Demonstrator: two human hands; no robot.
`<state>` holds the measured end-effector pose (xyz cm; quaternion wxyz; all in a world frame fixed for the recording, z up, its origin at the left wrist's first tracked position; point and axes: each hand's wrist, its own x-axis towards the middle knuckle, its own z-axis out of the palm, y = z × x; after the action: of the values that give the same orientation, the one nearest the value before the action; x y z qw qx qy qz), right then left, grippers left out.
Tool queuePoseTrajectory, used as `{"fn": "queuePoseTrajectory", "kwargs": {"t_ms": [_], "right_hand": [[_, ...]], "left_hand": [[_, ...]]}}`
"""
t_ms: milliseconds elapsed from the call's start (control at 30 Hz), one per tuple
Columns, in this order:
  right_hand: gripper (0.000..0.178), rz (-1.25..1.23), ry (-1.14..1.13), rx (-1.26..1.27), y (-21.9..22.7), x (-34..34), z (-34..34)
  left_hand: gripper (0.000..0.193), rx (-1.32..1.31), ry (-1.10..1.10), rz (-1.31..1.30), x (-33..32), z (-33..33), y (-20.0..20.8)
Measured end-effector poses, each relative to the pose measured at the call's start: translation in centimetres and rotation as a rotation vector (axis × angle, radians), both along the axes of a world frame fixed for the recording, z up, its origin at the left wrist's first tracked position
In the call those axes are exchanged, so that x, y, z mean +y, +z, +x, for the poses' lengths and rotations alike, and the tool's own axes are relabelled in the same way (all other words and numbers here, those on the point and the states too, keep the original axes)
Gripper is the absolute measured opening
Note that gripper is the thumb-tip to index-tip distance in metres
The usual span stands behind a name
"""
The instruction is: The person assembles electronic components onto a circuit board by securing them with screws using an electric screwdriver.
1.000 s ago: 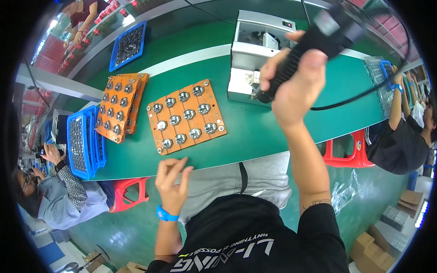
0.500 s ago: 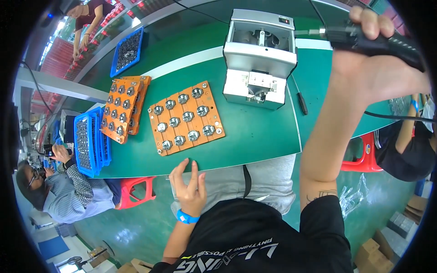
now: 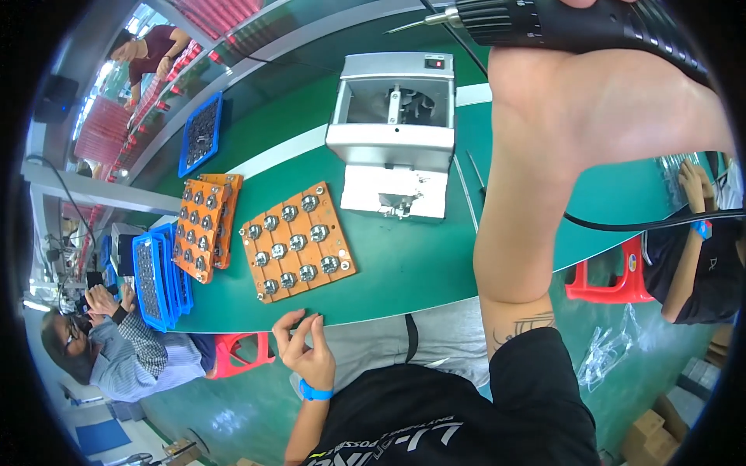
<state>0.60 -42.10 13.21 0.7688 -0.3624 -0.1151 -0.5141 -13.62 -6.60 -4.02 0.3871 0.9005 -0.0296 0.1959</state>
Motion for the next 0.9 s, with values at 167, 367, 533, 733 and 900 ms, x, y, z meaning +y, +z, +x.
{"fn": "queuePoseTrajectory", "kwargs": {"t_ms": [167, 367, 533, 733, 900], "right_hand": [[0.083, 0.016, -0.004, 0.012, -1.1, -2.1, -0.7], [0.083, 0.037, -0.028, -0.010, -1.6, -3.1, -1.7], [0.084, 0.031, -0.020, -0.002, -1.9, -4.6, -2.2], [0.085, 0.014, 0.057, -0.006, -1.4, -2.7, -1.2], [0.086, 0.076, 0.150, 0.063, -7.4, -9.8, -1.1]], "left_hand": [[0.004, -0.075, -0.121, 0.191, 1.1, 1.2, 0.0], [0.006, -0.166, -0.327, 0.171, 0.9, 4.1, 3.4], [0.017, -0.623, -0.456, 0.159, -7.8, 13.4, 11.5], [0.017, -0.336, -0.678, 0.019, -12.3, 19.2, 13.9], [0.017, -0.233, -0.548, 0.067, -3.5, 14.2, 11.7]]}}
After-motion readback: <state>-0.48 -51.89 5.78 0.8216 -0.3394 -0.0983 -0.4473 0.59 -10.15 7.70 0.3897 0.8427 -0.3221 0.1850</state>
